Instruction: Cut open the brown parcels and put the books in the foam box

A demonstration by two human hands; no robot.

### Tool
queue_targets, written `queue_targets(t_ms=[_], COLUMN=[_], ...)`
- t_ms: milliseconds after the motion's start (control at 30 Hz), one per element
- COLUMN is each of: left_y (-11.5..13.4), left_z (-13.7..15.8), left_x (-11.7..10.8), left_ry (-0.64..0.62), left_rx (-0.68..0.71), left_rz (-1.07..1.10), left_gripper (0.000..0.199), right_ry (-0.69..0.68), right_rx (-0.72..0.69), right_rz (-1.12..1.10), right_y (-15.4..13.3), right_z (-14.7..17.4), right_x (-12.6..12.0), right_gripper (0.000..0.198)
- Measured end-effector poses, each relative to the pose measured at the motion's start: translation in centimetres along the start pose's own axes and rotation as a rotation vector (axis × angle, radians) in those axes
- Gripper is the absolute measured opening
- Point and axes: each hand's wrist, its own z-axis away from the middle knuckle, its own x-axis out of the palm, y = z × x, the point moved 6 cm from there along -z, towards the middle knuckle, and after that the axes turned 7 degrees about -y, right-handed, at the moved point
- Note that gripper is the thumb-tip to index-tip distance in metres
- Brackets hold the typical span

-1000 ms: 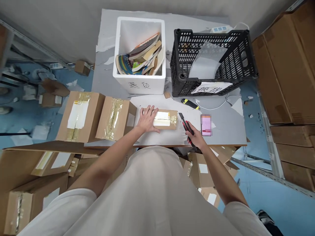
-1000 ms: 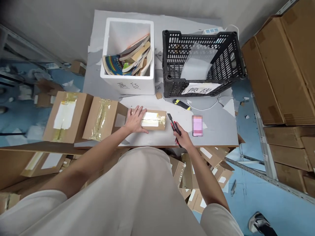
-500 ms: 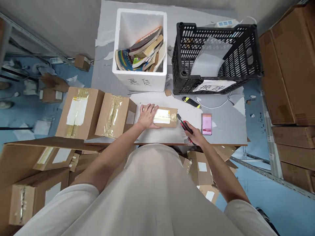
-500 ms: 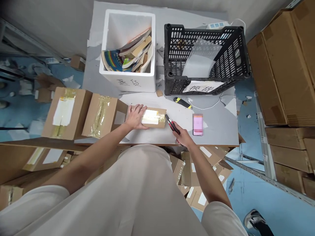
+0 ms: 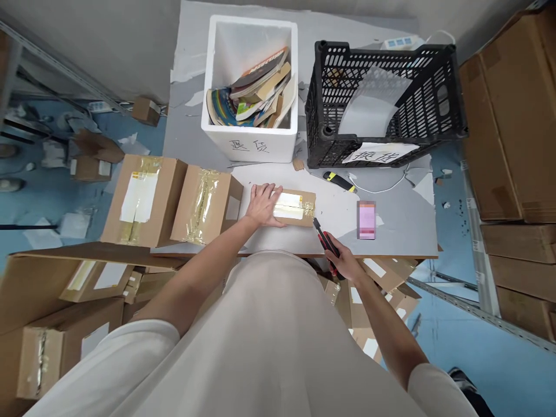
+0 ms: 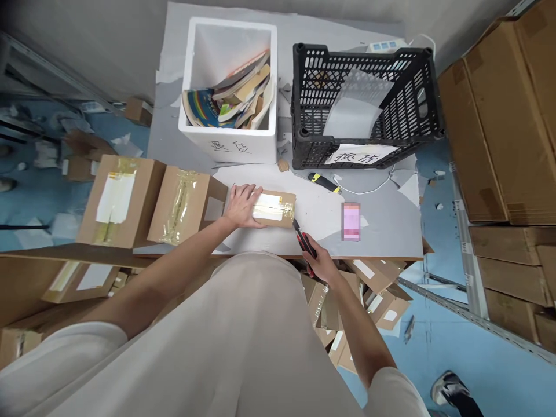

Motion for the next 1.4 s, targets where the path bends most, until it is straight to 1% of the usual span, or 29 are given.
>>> queue_targets(t_ms=[100, 167, 233, 267, 333, 367, 433, 467, 500, 567, 633, 700, 800, 900, 933, 1000, 1033, 1100, 1167, 1200, 1233, 1267, 1300, 1333, 1400], left_y=[-0.1, 0.1, 0.3, 0.4, 0.5, 0.6, 0.7, 0.8, 0.8, 0.7, 0.5, 0.1, -0.3, -0.7, -0.9, -1.5, -1.8, -2.2, -2.4, -2.5, -2.7, -3.0, -3.5, -3.9, -4.7], left_z=[0.0, -0.2, -0.3, -0.3, 0.1, 0.5, 1.7, 2.4, 3.2, 4.8, 6.4, 7.7, 8.6, 7.5, 6.6, 3.9, 2.2, -1.4, -4.2, -5.1, -5.5, -5.5, -5.0, -4.0, -0.8], left_x=[0.0, -0.1, -0.4, -0.5, -0.8, -0.8, -0.5, -0.3, 0.1, 1.0, 1.8, 2.6, 3.3, 2.4, 1.8, 0.3, -0.4, -1.4, -1.7, -1.7, -1.7, -1.6, -1.6, -1.5, -1.2], left_ry=[-0.006, -0.002, 0.021, 0.040, 0.075, 0.081, 0.067, 0.055, 0.047, 0.059, 0.104, 0.143, 0.142, 0.123, 0.119, 0.108, 0.101, 0.050, -0.029, -0.057, -0.069, -0.060, -0.031, 0.017, 0.119], left_rx=[-0.001, -0.003, -0.056, -0.116, -0.272, -0.345, -0.432, -0.443, -0.434, -0.364, -0.277, -0.237, -0.267, -0.304, -0.308, -0.286, -0.262, -0.168, -0.048, -0.013, -0.006, -0.031, -0.090, -0.175, -0.386], left_rz=[-0.012, -0.014, -0.008, -0.006, -0.005, -0.005, 0.003, 0.017, 0.040, 0.118, 0.228, 0.336, 0.432, 0.436, 0.427, 0.409, 0.401, 0.383, 0.380, 0.384, 0.391, 0.398, 0.402, 0.402, 0.392], left_gripper=[0.118, 0.115, 0.111, 0.109, 0.106, 0.103, 0.095, 0.088, 0.079, 0.062, 0.053, 0.050, 0.050, 0.061, 0.067, 0.078, 0.080, 0.088, 0.084, 0.080, 0.075, 0.071, 0.067, 0.064, 0.058], right_ry=[0.016, 0.052, 0.160, 0.227, 0.332, 0.349, 0.324, 0.308, 0.284, 0.248, 0.233, 0.228, 0.236, 0.272, 0.287, 0.313, 0.322, 0.322, 0.294, 0.277, 0.267, 0.269, 0.287, 0.316, 0.372], right_rx=[0.003, 0.003, -0.030, -0.060, -0.123, -0.152, -0.208, -0.237, -0.261, -0.297, -0.317, -0.321, -0.325, -0.346, -0.339, -0.278, -0.226, -0.113, -0.040, -0.030, -0.038, -0.060, -0.094, -0.137, -0.236], right_rz=[-0.048, -0.054, -0.074, -0.095, -0.154, -0.180, -0.210, -0.208, -0.196, -0.151, -0.099, -0.048, -0.019, -0.102, -0.143, -0.227, -0.283, -0.445, -0.636, -0.716, -0.773, -0.805, -0.816, -0.809, -0.749], right_y=[1.3, 2.2, 2.8, 2.8, 2.1, 1.4, -0.6, -1.8, -2.9, -4.9, -6.2, -6.8, -7.0, -5.9, -5.2, -3.0, -1.7, 0.8, 2.3, 2.6, 2.6, 2.3, 1.8, 1.3, 0.0], right_z=[0.7, 1.3, 1.7, 1.6, 0.5, -0.5, -3.2, -4.6, -5.9, -8.0, -9.2, -9.8, -9.7, -8.2, -7.5, -5.9, -5.1, -3.9, -3.3, -3.3, -3.4, -3.6, -4.0, -4.3, -5.3], right_x=[0.9, 0.9, 0.4, 0.1, 0.0, 0.2, 1.2, 1.6, 2.1, 2.7, 2.8, 2.6, 2.3, 2.5, 2.8, 3.6, 4.3, 5.9, 7.7, 8.4, 8.8, 8.8, 8.3, 7.5, 5.1], right_gripper=[0.077, 0.076, 0.078, 0.078, 0.074, 0.070, 0.060, 0.056, 0.054, 0.050, 0.047, 0.047, 0.047, 0.044, 0.043, 0.043, 0.044, 0.048, 0.051, 0.053, 0.054, 0.053, 0.052, 0.051, 0.048])
